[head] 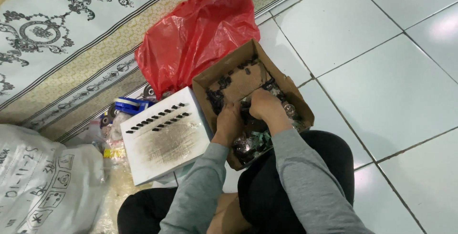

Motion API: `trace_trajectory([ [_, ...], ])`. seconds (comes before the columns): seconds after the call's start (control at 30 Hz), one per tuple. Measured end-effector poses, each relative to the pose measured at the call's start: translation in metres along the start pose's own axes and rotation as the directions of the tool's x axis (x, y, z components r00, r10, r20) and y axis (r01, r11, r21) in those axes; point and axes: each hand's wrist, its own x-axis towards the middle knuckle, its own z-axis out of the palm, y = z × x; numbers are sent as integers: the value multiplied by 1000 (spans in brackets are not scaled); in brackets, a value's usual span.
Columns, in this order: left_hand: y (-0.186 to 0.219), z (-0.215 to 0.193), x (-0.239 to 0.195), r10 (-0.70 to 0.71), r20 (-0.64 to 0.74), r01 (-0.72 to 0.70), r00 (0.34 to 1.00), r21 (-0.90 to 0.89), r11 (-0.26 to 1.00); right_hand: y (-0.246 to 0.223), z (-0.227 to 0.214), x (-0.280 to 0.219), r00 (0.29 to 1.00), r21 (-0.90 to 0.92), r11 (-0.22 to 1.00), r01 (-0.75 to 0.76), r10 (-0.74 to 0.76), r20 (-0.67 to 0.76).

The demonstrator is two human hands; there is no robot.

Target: The person sits on the floor and repeatedly picks small black components from a cardboard box, then places them into a white tray with rows of slots. The person handles the components one at a time, transferring them from the box to the tray.

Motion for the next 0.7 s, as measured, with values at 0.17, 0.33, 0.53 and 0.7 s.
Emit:
trace_trajectory([
  [0.17,-21,46,24,20,-69,-23,997,-42,999,13,-7,11,997,-51,996,-73,75,25],
  [0.33,-33,91,41,8,-25,-7,1000,43,999,4,-26,-9,994,28,994,-102,101,29],
  [0.53,-36,61,31,-78,51,90,996,-310,946,20,-9,17,991,26,991,-131,130,24],
  [0.7,-36,19,35,-138,157,203,978,-569,797,18,-12,10,995,66,993,-94,92,41],
])
